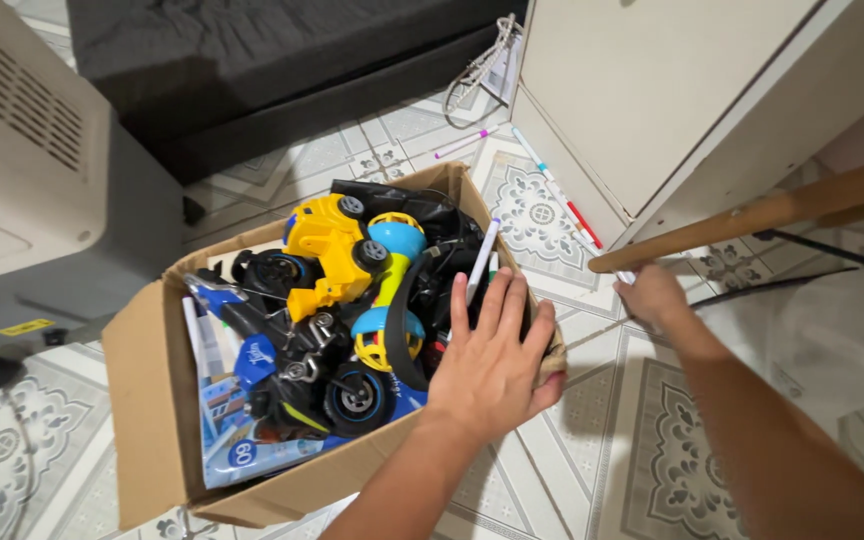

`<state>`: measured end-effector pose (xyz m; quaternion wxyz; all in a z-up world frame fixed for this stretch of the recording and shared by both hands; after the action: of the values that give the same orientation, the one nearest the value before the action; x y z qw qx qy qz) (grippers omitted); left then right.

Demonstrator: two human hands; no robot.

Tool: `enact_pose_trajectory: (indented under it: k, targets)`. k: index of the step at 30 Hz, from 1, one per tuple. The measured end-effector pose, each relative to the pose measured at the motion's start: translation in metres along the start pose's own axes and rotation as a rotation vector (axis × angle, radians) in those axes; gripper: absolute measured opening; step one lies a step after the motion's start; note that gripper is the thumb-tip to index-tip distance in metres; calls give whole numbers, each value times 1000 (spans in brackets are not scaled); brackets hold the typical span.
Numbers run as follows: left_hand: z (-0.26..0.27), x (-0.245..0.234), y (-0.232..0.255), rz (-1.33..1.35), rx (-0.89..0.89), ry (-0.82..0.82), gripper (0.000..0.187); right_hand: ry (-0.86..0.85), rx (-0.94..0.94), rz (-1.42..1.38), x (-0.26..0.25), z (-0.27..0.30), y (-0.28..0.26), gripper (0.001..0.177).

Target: Picking up toys and other items from the floor and putting them into a cardboard box

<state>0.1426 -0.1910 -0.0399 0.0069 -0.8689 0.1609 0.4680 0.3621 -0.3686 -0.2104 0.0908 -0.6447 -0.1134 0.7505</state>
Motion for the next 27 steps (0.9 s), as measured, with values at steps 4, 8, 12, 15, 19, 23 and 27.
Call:
enact_pose_trajectory:
  k: [4,8,12,15,19,23,27]
  targets:
    - [2,-9,-2,61,-44,5,69,-9,25,71,56,-43,39,46]
    - [-1,-17,-5,168,-137,0,68,-141,23,164,70,-26,57,51]
    - [4,-22,-13,246,-267,26,62,-481,217,-64,66,47,56,30]
    - [17,-23,-28,319,-395,68,54,-765,604,-704,65,107,41,20]
    - [26,-45,-37,447,-482,117,51,-1095,623,-918,57,144,19,23]
    - [31,-49,-41,593,-686,-11,49,-1369,196,-1146,-9,173,-67,17]
    - [28,-68,-47,723,-929,5,59,-1314,-171,-1202,-75,172,-134,14]
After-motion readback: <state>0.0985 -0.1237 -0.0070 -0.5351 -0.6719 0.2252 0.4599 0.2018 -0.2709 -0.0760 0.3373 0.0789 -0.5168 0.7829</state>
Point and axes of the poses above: each hand's wrist, its own z-axis away from the middle knuckle, its own x-axis out of the palm, y = z × x, the point moved 10 cm from there along -z, towards the middle knuckle, and after that the axes turned 11 degrees about y, right-handed, at the moved point
